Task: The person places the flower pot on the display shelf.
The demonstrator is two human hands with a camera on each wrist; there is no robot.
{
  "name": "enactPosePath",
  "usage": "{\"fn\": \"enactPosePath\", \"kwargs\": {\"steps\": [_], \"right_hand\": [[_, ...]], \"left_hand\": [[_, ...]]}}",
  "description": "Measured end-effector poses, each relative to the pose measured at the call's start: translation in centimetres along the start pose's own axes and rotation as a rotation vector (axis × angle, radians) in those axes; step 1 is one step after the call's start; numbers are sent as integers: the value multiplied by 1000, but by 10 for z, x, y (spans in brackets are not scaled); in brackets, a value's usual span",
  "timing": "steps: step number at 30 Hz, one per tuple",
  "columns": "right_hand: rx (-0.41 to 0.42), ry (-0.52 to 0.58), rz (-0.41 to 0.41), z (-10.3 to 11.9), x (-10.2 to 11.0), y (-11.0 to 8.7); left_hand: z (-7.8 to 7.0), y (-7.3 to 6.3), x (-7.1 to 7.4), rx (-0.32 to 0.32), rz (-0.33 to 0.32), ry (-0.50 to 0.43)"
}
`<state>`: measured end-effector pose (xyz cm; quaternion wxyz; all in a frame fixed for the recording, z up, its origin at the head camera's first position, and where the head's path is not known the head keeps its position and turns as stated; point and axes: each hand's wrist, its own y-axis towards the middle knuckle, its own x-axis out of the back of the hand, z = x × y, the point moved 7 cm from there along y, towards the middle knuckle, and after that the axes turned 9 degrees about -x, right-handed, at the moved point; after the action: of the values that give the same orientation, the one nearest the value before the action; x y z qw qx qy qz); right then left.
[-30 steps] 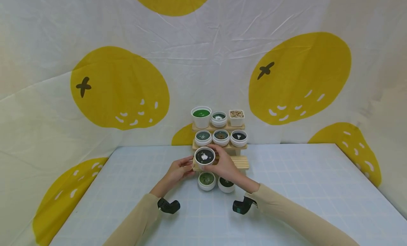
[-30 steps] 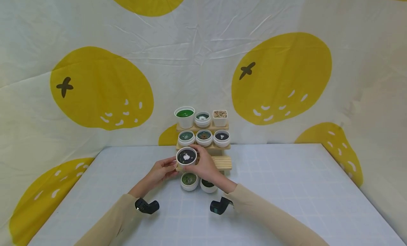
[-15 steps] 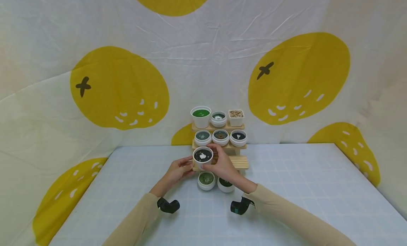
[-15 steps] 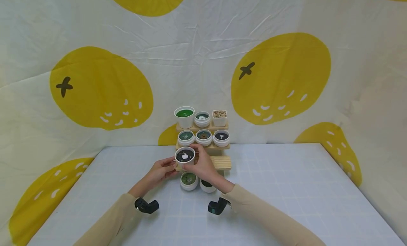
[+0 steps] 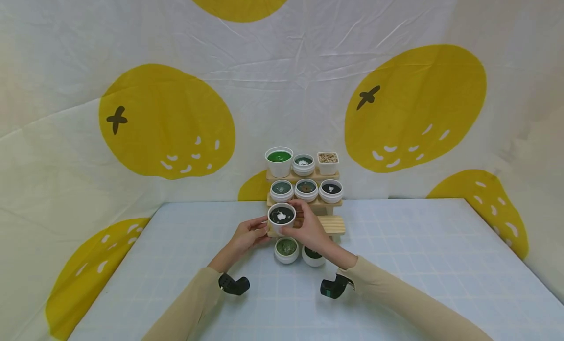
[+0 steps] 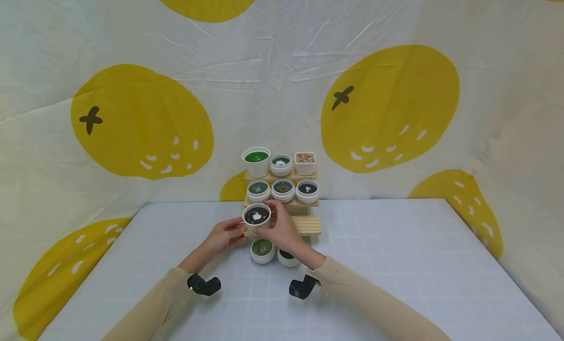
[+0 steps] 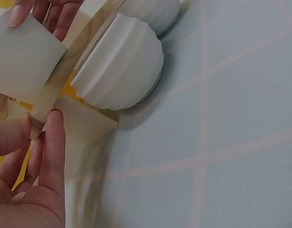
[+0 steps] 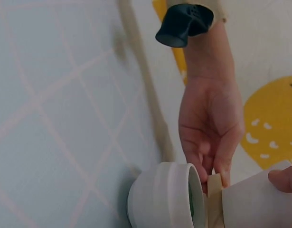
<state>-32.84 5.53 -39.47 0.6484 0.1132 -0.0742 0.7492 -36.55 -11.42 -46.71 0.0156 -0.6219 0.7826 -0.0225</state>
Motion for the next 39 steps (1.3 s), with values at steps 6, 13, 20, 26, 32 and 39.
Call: {"fn": "enactPosePath", "kwargs": {"steps": [6, 13, 20, 26, 32, 39], "right_hand": [[29, -45, -41, -4, 9, -3], [65, -86, -90, -2, 22, -15], [66, -112, -121, -1, 33, -28], [89, -137, -132, -3, 42, -40], [85, -168, -113, -10, 50, -50], [60, -169, -130, -20, 65, -62]], "left_hand": [[-1, 0, -2, -4, 0, 10], [-1, 0, -3, -7, -9, 14], [2, 1, -2, -2, -10, 13], [1, -1, -1, -14, -13, 4], [0, -3, 1, -22, -9, 19], [0, -2, 0, -21, 1, 19]]}}
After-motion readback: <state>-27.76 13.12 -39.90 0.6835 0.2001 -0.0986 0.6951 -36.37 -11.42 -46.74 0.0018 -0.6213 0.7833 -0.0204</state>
